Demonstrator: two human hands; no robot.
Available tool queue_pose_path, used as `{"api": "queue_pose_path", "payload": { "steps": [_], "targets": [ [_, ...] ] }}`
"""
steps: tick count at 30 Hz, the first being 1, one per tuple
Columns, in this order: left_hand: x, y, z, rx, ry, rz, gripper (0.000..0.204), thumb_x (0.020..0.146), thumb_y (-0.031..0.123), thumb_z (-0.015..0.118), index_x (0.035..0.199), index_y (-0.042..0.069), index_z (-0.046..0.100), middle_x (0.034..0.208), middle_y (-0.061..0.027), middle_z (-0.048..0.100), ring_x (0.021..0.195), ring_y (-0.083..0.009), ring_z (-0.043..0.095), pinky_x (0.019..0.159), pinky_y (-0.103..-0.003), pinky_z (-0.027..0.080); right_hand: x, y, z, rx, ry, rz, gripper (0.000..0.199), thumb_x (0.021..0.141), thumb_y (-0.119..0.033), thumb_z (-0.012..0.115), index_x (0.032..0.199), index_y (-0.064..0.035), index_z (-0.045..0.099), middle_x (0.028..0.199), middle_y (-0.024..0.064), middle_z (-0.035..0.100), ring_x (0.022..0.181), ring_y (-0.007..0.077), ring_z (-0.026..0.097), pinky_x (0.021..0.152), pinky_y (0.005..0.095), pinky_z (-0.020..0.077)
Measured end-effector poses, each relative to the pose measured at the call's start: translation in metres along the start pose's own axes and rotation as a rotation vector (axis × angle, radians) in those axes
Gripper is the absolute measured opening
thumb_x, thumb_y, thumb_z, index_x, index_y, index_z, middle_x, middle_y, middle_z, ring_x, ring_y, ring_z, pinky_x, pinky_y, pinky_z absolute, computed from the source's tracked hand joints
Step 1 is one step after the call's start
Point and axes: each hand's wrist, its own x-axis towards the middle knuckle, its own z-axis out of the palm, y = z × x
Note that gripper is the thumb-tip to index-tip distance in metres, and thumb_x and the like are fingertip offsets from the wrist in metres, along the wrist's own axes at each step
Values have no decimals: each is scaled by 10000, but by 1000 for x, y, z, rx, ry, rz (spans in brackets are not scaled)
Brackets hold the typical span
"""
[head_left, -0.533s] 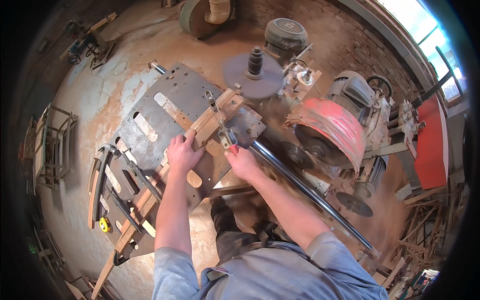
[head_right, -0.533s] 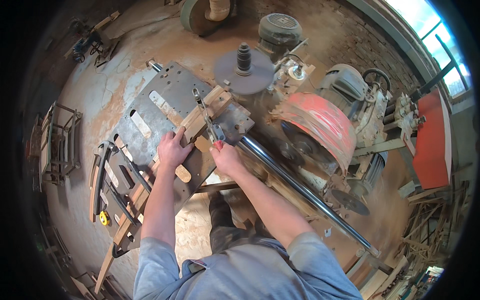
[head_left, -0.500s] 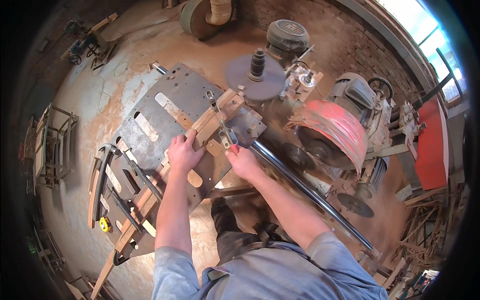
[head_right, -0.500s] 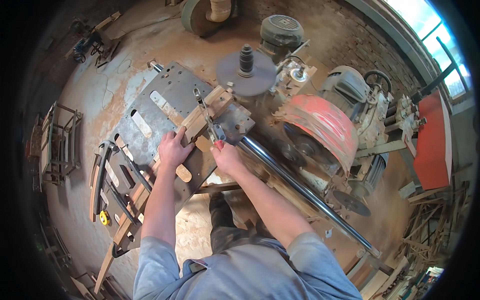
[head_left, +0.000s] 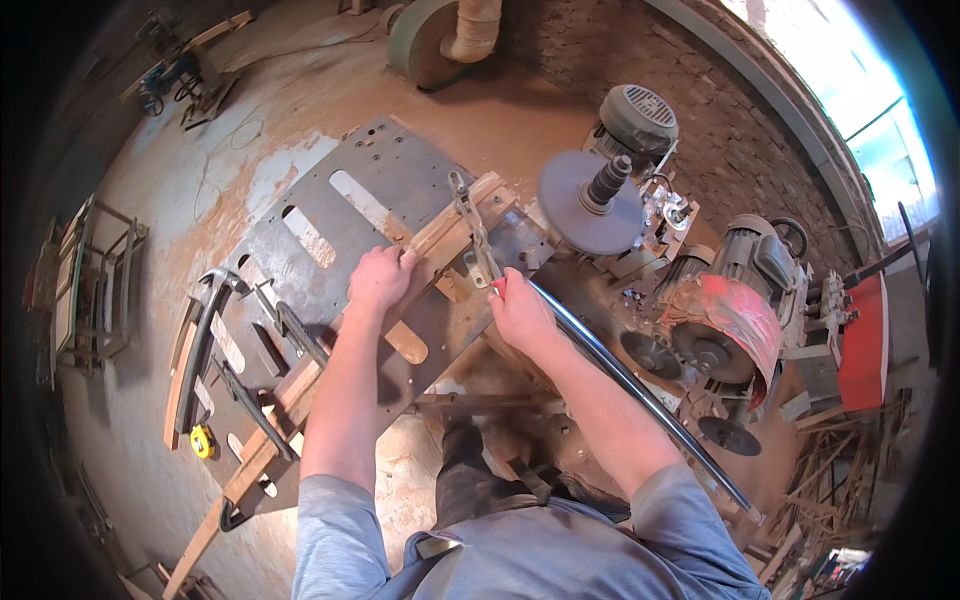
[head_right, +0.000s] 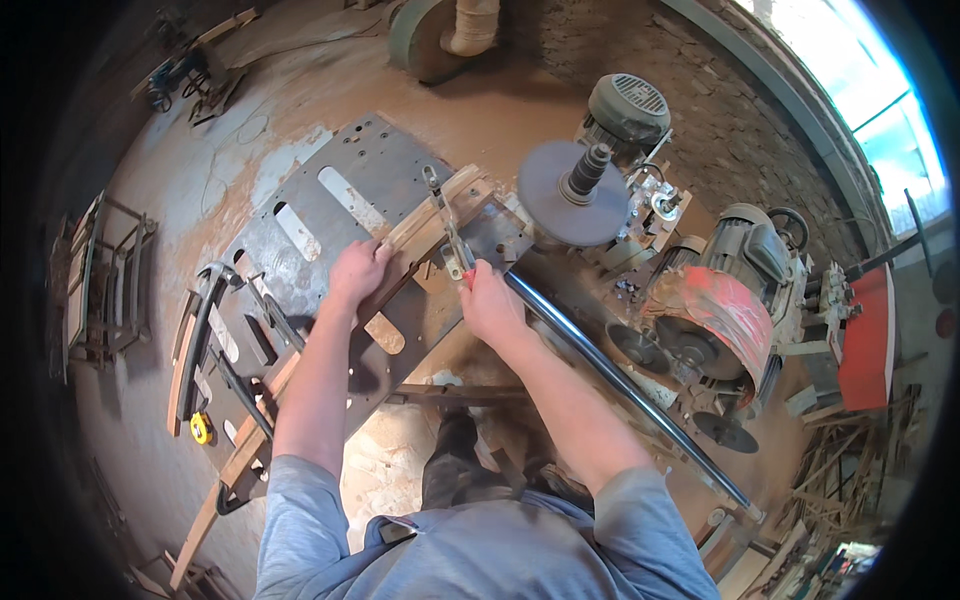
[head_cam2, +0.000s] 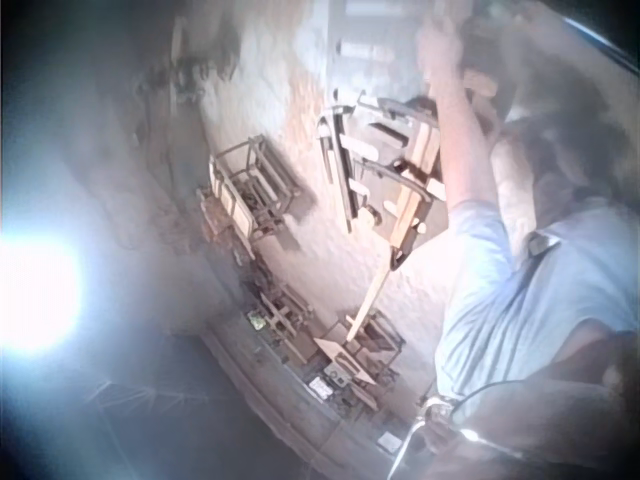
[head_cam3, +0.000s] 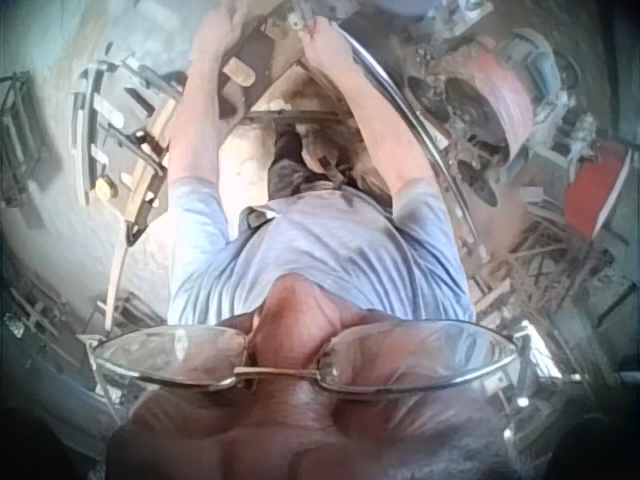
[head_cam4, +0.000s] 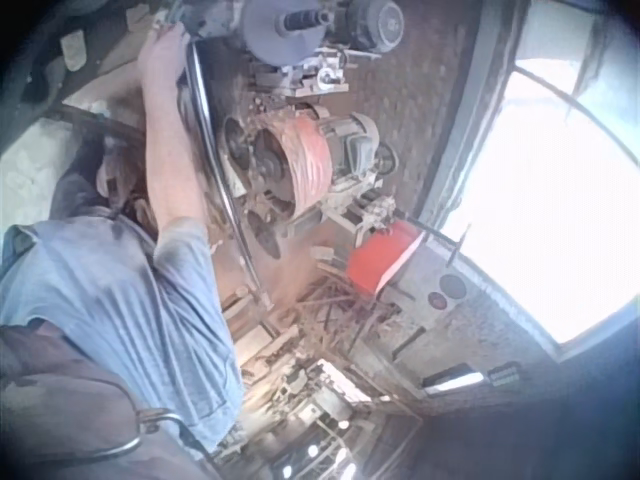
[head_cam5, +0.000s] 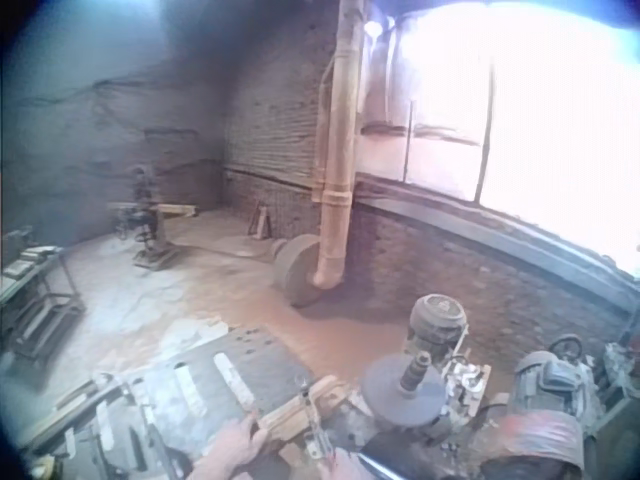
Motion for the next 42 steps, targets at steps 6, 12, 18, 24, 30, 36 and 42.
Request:
{"api": "queue_pose_path", "payload": {
  "steps": [6,12,18,24,30,36,42],
  "targets": [
    [34,8,-17,198,-156,137,403,939,387,541,1096,51,695,1039,-193,715,1065,-380,630,936,-480,493,23,-56,-95,613,-674,535,258,975,-287,550,1082,-59,495,840,46,549,518,100,417,430,290,351],
    [64,4,-4,-42,-310,145,392,935,348,563,1134,22,647,1114,-227,692,1118,-401,620,966,-458,489,24,-46,-88,738,-634,588,200,977,-262,572,960,-90,472,724,15,483,470,91,418,405,292,336],
    [94,-15,10,-412,-362,89,424,827,281,724,1117,-6,612,1016,-184,704,971,-288,672,876,-388,515,14,-53,-91,821,-614,582,165,997,-234,514,882,-143,439,695,-36,417,466,56,351,401,254,265],
    [82,0,-63,-274,-149,-86,408,867,278,681,1162,11,589,1009,-221,693,936,-322,674,834,-428,524,10,-34,-75,833,-608,539,179,995,-225,479,850,-142,415,656,-32,366,464,75,328,418,285,254],
    [-25,-11,-144,-847,-45,-80,400,953,142,599,1318,-9,534,1045,-78,629,905,-123,584,784,-277,490,-2,-22,-74,842,-549,484,241,994,-227,505,815,-68,479,594,26,377,463,151,368,421,363,280],
    [-210,-4,-144,-1172,82,-151,380,969,112,583,1327,7,514,1045,-40,610,922,-130,580,792,-278,486,-41,12,-87,762,-481,382,257,962,-224,525,760,-64,519,565,24,403,437,157,369,402,366,262],
    [-344,-21,-85,-1186,416,-270,431,991,250,578,1358,30,521,1089,-64,604,981,-161,580,844,-287,483,-66,75,-85,168,-557,-140,344,946,-170,485,709,37,624,512,165,526,381,292,493,371,469,367]
  ]
}}
